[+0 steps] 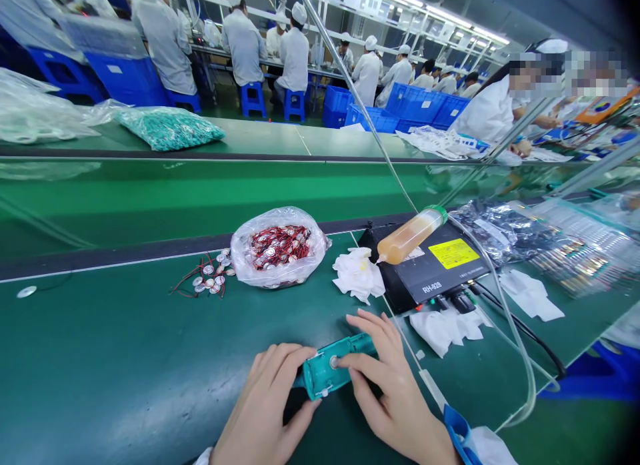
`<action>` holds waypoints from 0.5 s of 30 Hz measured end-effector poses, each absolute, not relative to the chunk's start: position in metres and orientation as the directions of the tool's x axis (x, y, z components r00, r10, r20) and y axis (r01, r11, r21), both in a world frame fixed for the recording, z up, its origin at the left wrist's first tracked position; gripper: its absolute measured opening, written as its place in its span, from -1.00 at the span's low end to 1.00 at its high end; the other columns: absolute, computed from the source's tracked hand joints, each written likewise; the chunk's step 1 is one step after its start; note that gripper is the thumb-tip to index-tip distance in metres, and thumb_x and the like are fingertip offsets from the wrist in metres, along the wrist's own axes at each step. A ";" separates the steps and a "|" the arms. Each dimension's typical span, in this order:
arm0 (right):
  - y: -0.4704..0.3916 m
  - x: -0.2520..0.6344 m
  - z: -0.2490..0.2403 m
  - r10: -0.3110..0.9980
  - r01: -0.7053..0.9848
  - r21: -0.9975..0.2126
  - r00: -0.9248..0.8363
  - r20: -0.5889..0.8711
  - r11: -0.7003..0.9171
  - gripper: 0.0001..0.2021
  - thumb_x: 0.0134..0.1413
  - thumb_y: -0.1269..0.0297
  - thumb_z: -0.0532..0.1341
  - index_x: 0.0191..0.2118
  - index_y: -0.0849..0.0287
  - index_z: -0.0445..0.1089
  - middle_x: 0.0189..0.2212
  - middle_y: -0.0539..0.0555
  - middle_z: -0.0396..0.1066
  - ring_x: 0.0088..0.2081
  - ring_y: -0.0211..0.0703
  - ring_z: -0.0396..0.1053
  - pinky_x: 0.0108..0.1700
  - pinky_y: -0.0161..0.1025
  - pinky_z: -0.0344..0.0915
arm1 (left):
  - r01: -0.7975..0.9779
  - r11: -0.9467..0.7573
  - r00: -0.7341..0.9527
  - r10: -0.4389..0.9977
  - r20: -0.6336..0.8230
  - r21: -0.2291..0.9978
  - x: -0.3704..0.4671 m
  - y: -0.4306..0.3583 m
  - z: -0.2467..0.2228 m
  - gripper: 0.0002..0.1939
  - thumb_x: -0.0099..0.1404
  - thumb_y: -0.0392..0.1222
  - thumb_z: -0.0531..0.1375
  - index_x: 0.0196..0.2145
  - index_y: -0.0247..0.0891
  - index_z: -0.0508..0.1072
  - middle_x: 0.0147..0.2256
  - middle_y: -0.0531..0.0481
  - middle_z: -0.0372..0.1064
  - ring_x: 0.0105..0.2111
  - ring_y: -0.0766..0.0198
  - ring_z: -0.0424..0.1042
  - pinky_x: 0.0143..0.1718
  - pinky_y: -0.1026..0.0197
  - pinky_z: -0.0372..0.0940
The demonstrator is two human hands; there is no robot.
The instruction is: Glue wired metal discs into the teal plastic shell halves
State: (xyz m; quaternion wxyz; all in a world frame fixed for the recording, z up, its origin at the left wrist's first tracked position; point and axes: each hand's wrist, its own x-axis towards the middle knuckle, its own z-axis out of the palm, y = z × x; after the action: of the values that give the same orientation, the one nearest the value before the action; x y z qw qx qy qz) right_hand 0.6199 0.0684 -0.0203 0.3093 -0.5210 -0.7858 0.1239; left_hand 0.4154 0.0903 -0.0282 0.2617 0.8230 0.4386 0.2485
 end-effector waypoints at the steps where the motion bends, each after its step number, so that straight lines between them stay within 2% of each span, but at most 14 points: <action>1: 0.069 0.619 -0.020 0.895 0.747 -0.508 -0.277 0.349 0.429 -0.70 0.10 0.60 -0.02 -0.22 0.07 0.32 0.16 0.10 0.02 0.22 0.12 -0.07 0.14 0.33 -0.10 | 0.593 -0.476 0.489 0.854 0.180 0.649 0.415 0.090 -0.029 -0.61 0.20 -0.32 0.16 -0.04 -0.04 0.25 -0.15 0.03 0.35 -0.21 0.18 0.36 -0.21 0.16 0.33; 7: 0.068 0.616 -0.019 0.894 0.783 -0.452 -0.295 0.336 0.428 -0.72 0.08 0.57 0.00 -0.22 0.10 0.33 0.16 0.16 0.03 0.22 0.16 -0.07 0.12 0.37 -0.12 | 0.593 -0.437 0.461 0.873 0.160 0.676 0.415 0.090 -0.028 -0.61 0.19 -0.28 0.19 -0.04 -0.02 0.26 -0.14 0.06 0.36 -0.18 0.17 0.36 -0.16 0.11 0.31; 12: 0.069 0.610 -0.016 0.889 0.826 -0.375 -0.292 0.352 0.420 -0.79 0.08 0.50 0.04 -0.26 0.10 0.34 0.12 0.20 0.13 0.21 0.18 -0.02 0.10 0.41 -0.08 | 0.583 -0.347 0.438 0.896 0.075 0.735 0.416 0.093 -0.027 -0.65 0.15 -0.10 0.29 -0.10 -0.03 0.34 -0.18 0.07 0.40 -0.19 0.15 0.38 -0.18 0.12 0.32; 15: 0.070 0.610 -0.020 0.866 0.831 -0.335 -0.304 0.396 0.445 -0.80 0.06 0.49 0.04 -0.28 0.10 0.35 0.10 0.21 0.17 0.19 0.20 0.03 0.07 0.43 -0.01 | 0.607 -0.362 0.406 0.907 0.115 0.708 0.416 0.092 -0.035 -0.56 0.13 -0.11 0.30 -0.02 -0.04 0.34 -0.16 0.03 0.41 -0.17 0.13 0.39 -0.15 0.10 0.33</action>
State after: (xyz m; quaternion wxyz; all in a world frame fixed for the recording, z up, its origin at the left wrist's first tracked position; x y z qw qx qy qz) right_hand 0.6097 0.0705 -0.0199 0.2670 -0.5259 -0.8068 0.0333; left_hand 0.4158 0.0920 -0.0348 0.2945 0.7850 0.4820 0.2543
